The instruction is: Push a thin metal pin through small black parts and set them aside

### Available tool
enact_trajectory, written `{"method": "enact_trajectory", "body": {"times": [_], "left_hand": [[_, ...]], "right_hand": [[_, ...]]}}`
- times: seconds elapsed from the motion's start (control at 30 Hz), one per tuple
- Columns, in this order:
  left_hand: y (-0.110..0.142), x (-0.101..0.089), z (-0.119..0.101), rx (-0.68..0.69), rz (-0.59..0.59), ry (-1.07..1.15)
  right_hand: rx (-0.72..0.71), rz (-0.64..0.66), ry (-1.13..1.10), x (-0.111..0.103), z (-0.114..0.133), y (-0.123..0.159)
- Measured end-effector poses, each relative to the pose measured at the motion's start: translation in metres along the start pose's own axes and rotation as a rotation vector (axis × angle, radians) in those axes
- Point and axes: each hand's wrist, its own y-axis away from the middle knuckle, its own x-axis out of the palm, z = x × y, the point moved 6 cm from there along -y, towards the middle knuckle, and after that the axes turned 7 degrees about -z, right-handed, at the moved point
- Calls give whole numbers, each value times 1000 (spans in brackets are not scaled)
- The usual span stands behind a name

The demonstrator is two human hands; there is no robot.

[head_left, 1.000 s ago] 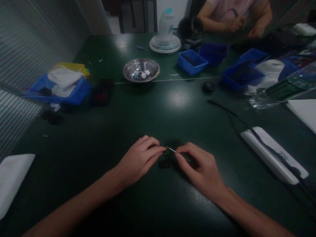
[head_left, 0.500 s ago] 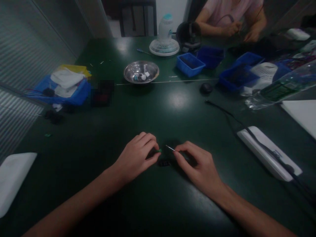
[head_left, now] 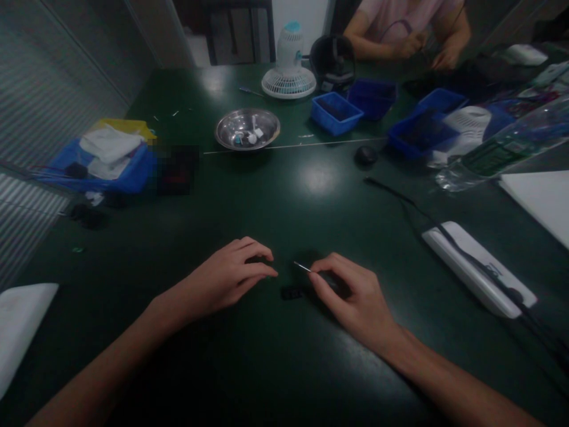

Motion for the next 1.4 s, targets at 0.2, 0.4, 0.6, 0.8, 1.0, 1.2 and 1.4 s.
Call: {"method": "enact_trajectory", "body": {"times": [0.2,0.4,0.6,0.8,1.0,1.2,1.4], "left_hand": [[0,2,8,-27,13,-10],[-4,2,-17,-77,-54,214],[-3,26,-57,-25,-132,61],[7,24,-39,66,-160,-174],[78,-34,45,-167,-224,-339],[178,-85,109,-437,-370,-399],[198,-101,110,-513,-523,-364]], "right_hand": [[5,5,-2,0,-1,0],[-19,-13,-5,-1,1,0],[-19,-17,-20,0,0,1],[-13,0,-29,-2,2,0],[-7,8,-39,-2,0,-2],[10,28,-21,0,-4,-1],[-1,33,22,1,-3,-1]]}}
